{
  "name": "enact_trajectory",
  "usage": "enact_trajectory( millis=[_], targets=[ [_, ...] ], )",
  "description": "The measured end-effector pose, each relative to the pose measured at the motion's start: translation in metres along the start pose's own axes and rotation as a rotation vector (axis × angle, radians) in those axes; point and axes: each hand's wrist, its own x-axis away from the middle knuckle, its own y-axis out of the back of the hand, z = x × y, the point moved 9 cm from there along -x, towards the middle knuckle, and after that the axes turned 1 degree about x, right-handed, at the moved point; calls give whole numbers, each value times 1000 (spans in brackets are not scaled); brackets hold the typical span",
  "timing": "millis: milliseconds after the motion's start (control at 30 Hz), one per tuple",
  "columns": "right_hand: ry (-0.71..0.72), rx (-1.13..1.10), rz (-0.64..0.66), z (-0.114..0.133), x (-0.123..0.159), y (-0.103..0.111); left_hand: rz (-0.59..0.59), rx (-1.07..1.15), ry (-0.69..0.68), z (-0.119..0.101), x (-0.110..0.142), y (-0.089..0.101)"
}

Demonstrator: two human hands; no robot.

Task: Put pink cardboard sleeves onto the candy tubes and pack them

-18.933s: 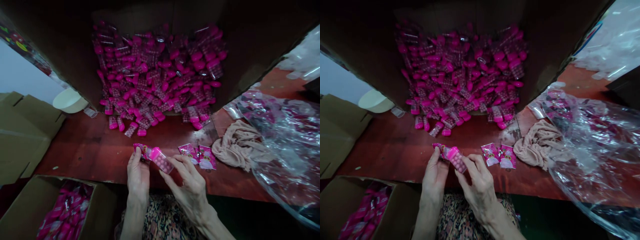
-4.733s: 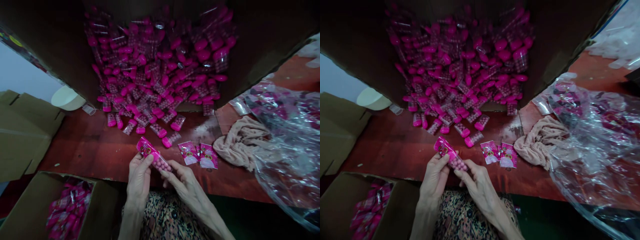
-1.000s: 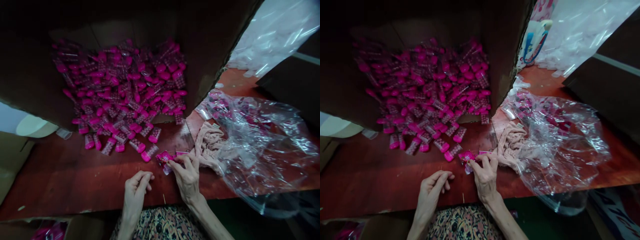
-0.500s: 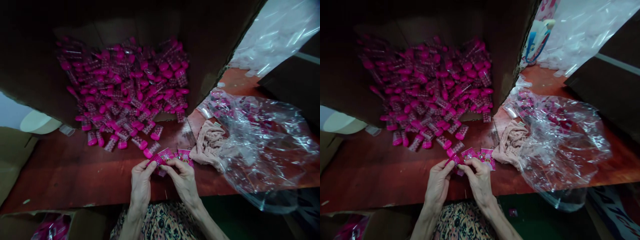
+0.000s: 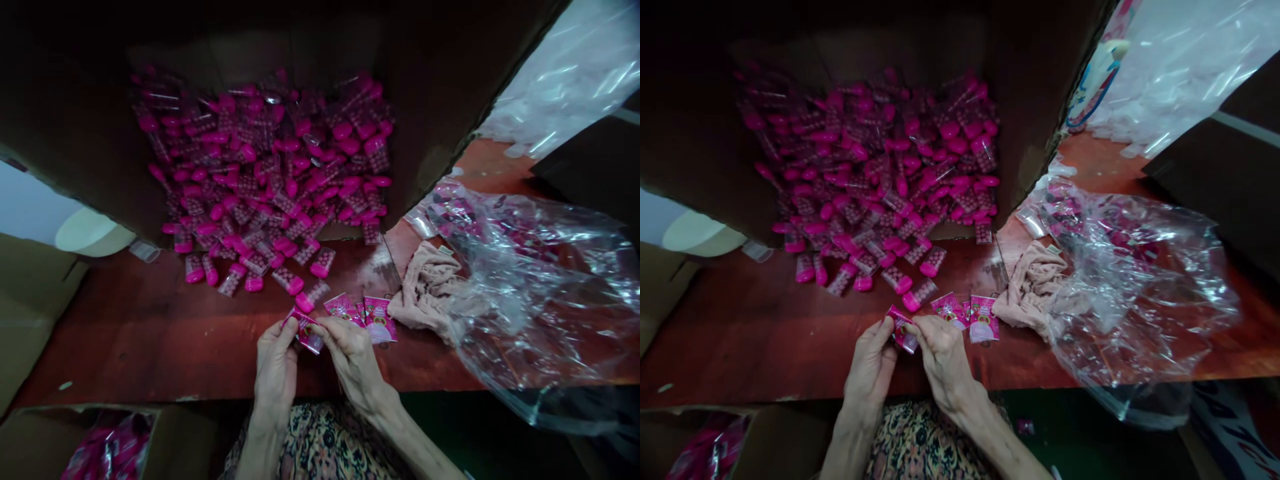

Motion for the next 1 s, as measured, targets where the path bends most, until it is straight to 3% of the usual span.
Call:
enact_trajectory(
  millis=[367, 500, 600, 733, 1000],
  targets=[
    [25, 114, 139, -2, -9, -13, -39, 56, 6, -2, -1, 13],
    [57, 219, 126, 0, -19, -10, -91, 119, 0, -5, -1, 21],
    [87, 350, 103, -11, -32, -6, -130, 167, 11, -7, -3, 27],
    [154, 458, 167, -28, -44, -13, -182, 231, 25, -9, -5, 33],
    [173, 479, 156, -27, -40, -18, -266, 322, 52, -13, -5, 40]
  ],
)
